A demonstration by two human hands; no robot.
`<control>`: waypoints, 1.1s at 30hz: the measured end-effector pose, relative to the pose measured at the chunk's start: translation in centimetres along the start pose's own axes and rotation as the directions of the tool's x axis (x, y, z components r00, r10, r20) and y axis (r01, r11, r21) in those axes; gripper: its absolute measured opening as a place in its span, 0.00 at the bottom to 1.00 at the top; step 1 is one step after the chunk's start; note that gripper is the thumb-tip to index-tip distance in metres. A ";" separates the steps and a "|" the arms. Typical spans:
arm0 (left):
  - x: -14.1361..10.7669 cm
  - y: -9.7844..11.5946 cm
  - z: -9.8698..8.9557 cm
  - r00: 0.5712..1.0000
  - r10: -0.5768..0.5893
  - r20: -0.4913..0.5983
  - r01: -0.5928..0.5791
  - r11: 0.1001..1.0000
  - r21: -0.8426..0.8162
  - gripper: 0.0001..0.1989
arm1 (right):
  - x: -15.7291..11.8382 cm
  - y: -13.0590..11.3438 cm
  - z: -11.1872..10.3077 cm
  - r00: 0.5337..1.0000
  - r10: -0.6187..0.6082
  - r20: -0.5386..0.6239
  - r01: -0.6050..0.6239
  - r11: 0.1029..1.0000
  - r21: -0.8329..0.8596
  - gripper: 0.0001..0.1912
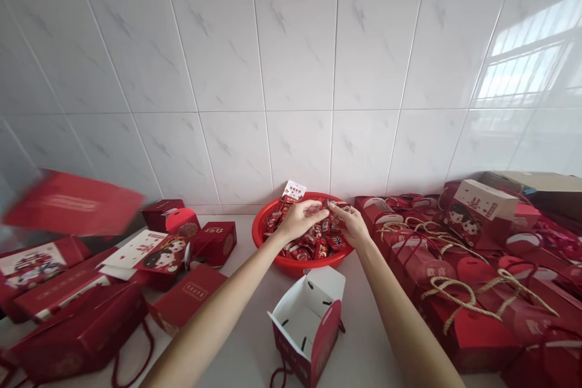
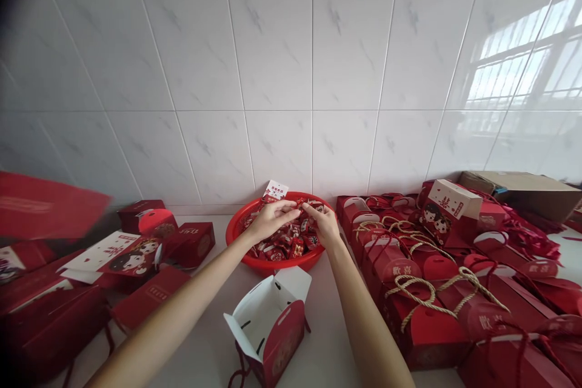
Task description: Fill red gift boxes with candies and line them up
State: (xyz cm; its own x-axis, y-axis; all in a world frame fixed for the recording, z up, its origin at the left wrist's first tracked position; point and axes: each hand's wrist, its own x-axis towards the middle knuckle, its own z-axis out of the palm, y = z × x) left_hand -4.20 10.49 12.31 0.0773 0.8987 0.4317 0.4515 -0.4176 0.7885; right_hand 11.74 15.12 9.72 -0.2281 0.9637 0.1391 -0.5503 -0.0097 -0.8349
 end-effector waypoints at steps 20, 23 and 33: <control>6.5 -4.7 -1.8 0.990 -0.130 0.061 0.096 0.912 0.398 0.05 | 0.4 0.4 0.0 0.983 0.103 -0.155 -0.020 0.888 0.460 0.08; 6.3 -5.5 -0.9 0.974 -0.181 0.138 0.089 0.860 0.502 0.11 | 0.8 0.7 -0.4 0.984 0.059 -0.169 0.014 0.916 0.400 0.12; 6.5 -5.7 -2.1 0.965 -0.208 0.162 0.092 0.841 0.533 0.12 | 1.0 0.6 -0.7 0.981 0.100 -0.168 -0.018 0.903 0.429 0.07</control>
State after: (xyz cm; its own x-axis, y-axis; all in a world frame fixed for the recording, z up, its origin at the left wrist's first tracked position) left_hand -8.19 18.47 11.57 0.1248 0.9755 0.1814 0.8609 -0.1974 0.4690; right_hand 11.76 16.27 8.96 -0.1436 0.9890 -0.0362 -0.8376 -0.1409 -0.5278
